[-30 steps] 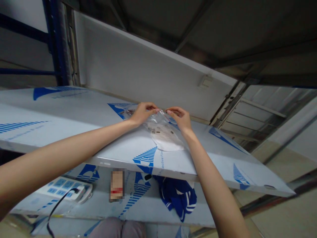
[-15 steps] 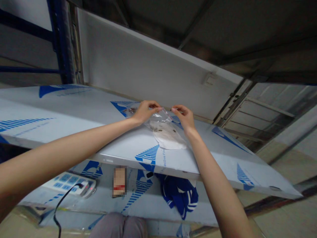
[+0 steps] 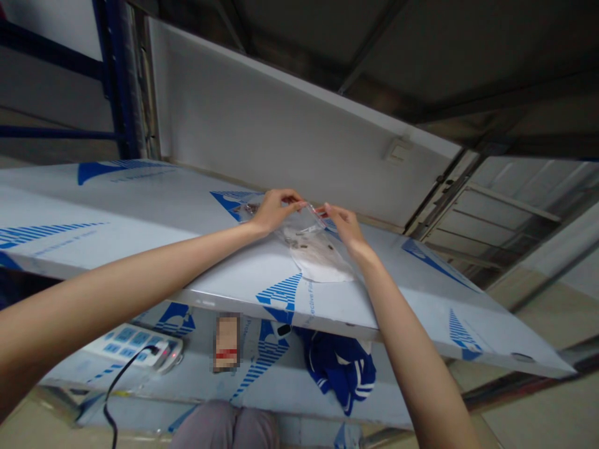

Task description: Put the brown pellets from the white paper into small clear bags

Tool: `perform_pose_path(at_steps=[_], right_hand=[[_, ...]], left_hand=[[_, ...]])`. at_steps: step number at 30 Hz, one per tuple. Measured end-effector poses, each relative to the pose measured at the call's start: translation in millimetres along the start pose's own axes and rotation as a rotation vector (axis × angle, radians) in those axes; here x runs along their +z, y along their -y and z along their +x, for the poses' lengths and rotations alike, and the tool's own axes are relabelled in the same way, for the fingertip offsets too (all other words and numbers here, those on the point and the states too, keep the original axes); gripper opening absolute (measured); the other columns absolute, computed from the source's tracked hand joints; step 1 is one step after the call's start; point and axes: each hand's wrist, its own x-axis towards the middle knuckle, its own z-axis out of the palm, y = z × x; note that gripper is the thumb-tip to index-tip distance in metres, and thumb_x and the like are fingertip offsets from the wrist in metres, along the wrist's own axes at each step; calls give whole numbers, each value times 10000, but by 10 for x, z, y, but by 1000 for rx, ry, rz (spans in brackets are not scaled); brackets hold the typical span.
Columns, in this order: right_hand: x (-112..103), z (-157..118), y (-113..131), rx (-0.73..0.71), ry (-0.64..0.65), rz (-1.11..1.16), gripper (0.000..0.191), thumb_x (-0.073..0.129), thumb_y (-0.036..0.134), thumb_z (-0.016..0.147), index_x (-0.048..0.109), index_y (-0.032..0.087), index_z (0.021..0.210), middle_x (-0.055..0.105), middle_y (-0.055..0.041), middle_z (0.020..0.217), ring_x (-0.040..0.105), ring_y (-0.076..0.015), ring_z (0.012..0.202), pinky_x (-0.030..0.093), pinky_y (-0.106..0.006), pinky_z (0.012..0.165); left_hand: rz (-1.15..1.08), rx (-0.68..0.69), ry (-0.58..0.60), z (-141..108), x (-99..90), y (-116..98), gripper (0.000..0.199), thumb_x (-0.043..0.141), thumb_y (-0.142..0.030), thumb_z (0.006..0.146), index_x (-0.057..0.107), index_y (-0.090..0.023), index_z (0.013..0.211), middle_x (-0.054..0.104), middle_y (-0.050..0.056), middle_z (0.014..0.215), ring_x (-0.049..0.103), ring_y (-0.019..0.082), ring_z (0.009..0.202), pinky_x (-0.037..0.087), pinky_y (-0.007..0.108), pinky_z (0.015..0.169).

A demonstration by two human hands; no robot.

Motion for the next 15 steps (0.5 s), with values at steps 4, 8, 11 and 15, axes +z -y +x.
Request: perform_pose_path(at_steps=[4, 8, 11, 15], right_hand=[[-11, 14, -14, 7, 9, -34, 213, 723, 357, 633, 691, 184, 754, 710, -52, 856, 631, -186, 832, 459, -343, 826], [-22, 38, -41, -10, -85, 2, 176, 708, 294, 645, 660, 187, 776, 698, -44, 833, 634, -171, 790, 477, -343, 801], [-24, 36, -20, -32, -90, 53, 237, 711, 289, 649, 631, 194, 851, 684, -33, 806, 633, -161, 759, 484, -334, 771], [-14, 25, 26, -24, -126, 18, 284, 724, 292, 634, 585, 200, 864, 658, -10, 740, 628, -159, 768, 475, -329, 780]], left_hand=[[28, 5, -33, -11, -6, -5, 110, 609, -221, 800, 683, -141, 781, 696, 32, 780, 600, 146, 764, 435, 281, 767], [53, 47, 2, -18, 7, -8, 113, 632, -251, 790, 683, -150, 783, 696, 28, 790, 599, 148, 771, 436, 282, 763], [81, 85, 11, -18, 13, -9, 114, 633, -260, 791, 682, -157, 791, 696, 26, 802, 598, 149, 775, 435, 285, 763], [116, 108, 1, -13, 18, -10, 120, 612, -253, 808, 676, -154, 789, 690, 29, 803, 595, 150, 774, 430, 283, 758]])
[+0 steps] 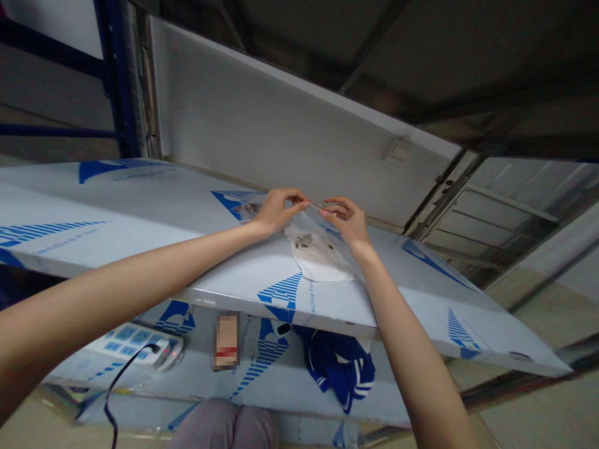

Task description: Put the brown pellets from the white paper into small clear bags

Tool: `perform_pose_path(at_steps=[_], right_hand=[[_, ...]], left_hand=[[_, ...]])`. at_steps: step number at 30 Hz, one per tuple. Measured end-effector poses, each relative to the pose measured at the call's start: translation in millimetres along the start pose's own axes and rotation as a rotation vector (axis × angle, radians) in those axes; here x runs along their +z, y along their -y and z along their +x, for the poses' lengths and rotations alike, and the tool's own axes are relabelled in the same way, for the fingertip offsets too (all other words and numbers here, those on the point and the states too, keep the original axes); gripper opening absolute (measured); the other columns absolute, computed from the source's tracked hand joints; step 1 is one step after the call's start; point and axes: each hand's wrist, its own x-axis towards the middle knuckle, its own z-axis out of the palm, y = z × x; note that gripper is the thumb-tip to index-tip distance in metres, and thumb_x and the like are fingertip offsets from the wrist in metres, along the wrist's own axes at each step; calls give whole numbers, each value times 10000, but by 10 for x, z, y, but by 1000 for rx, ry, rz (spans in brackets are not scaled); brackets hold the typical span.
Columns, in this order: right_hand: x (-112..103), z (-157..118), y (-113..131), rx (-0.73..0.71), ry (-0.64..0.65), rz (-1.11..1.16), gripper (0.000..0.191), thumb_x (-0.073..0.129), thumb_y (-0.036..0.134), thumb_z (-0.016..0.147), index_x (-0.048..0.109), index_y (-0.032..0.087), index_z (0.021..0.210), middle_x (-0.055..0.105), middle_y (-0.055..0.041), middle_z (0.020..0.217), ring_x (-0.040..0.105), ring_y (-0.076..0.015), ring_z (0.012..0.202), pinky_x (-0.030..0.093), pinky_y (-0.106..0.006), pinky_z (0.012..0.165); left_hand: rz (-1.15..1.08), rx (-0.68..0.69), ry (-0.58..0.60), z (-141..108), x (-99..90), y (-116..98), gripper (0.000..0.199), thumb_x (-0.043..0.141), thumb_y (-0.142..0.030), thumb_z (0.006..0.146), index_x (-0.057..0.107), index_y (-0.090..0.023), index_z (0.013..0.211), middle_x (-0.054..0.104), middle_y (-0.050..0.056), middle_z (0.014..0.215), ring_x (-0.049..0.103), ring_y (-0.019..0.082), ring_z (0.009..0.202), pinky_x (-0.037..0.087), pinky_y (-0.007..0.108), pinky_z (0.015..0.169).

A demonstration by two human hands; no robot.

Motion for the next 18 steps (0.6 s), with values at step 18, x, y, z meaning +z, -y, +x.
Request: perform_pose_path(at_steps=[18], right_hand=[[10, -25, 38, -2, 12, -31, 361, 738, 362, 600, 461, 223, 786, 612, 23, 695, 606, -141, 714, 455, -295, 729]], left_hand=[[32, 42, 104, -13, -16, -78, 134, 600, -261, 797, 661, -147, 761, 663, 19, 752, 580, 149, 745, 416, 270, 730]])
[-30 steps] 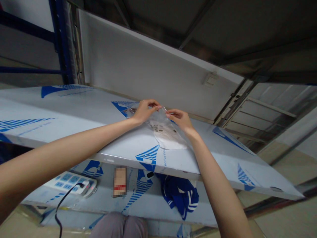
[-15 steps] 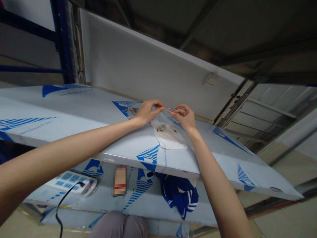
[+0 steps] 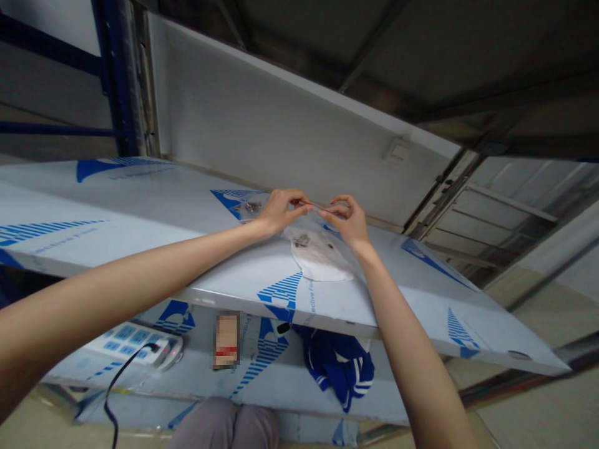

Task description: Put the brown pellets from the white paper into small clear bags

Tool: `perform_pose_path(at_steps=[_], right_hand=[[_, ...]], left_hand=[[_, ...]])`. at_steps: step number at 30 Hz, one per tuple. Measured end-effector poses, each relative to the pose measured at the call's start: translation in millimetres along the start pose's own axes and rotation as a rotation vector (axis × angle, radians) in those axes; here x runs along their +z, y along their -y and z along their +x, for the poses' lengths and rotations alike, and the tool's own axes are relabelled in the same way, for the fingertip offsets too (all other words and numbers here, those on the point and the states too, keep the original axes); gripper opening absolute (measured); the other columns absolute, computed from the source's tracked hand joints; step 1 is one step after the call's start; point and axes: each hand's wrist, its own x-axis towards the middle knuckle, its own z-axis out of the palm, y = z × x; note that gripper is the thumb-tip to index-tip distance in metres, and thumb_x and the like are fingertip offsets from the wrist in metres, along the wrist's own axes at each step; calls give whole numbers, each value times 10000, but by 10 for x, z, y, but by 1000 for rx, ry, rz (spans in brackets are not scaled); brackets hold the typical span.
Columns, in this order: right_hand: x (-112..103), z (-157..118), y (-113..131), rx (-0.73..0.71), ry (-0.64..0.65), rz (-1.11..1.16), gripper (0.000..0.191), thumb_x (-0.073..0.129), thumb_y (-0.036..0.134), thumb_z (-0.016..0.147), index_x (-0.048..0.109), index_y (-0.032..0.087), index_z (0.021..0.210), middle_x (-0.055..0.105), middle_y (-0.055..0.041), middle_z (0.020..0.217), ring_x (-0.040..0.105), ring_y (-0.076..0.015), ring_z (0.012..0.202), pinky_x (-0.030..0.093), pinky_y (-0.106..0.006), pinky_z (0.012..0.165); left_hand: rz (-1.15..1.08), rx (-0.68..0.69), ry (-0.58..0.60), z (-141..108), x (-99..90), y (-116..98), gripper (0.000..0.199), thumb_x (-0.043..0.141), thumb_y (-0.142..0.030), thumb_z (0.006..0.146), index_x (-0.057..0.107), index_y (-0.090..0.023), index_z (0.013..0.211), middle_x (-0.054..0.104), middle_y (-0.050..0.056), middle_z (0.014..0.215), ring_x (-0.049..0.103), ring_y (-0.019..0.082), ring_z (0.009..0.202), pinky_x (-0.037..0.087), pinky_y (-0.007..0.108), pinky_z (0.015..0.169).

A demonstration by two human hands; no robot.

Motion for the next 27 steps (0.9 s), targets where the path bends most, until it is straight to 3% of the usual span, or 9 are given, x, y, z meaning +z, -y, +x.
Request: perform_pose_path(at_steps=[9, 13, 17, 21, 25, 27], right_hand=[[-38, -39, 28, 13, 41, -57, 343, 740, 328, 578, 428, 210, 658, 505, 44, 603, 512, -108, 618, 390, -249, 597], [-6, -19, 1, 10, 36, -70, 340, 754, 335, 567, 460, 209, 681, 517, 57, 561, 518, -113, 562, 381, -249, 569], [-5, -1, -38, -39, -14, -158, 278, 709, 359, 670, 562, 203, 846, 657, 9, 679, 632, -169, 714, 455, -310, 734], [-153, -20, -146, -22, 57, -383, 278, 625, 283, 787, 602, 199, 1051, 714, -67, 940, 647, -211, 958, 434, -387, 913], [-282, -55, -288, 156, 367, -518, 305, 593, 170, 802, 637, 189, 1103, 688, -96, 1068, 642, -217, 997, 471, -394, 904], [-286, -69, -339, 194, 427, -569, 312, 575, 194, 829, 639, 185, 1134, 678, -103, 1093, 629, -222, 1028, 467, -409, 923]], left_hand=[[-66, 9, 154, -32, 12, 12, 156, 547, -284, 833, 650, -167, 844, 673, 30, 846, 601, 158, 806, 427, 261, 754], [24, 13, 106, -1, 35, 37, 137, 594, -264, 797, 680, -162, 765, 681, 19, 740, 594, 152, 713, 406, 249, 685], [108, -20, 45, 25, 9, -6, 166, 594, -289, 803, 670, -159, 731, 663, 8, 666, 576, 141, 654, 383, 241, 643], [225, -96, -156, 84, -164, 42, 239, 541, -359, 848, 631, -161, 750, 647, 8, 696, 563, 148, 684, 375, 258, 654], [369, -212, -537, 180, -466, 266, 265, 448, -396, 916, 585, -178, 854, 619, 35, 875, 523, 178, 878, 372, 315, 782], [430, -216, -658, 200, -577, 378, 272, 387, -411, 947, 550, -199, 897, 586, 32, 956, 463, 188, 989, 337, 345, 879]])
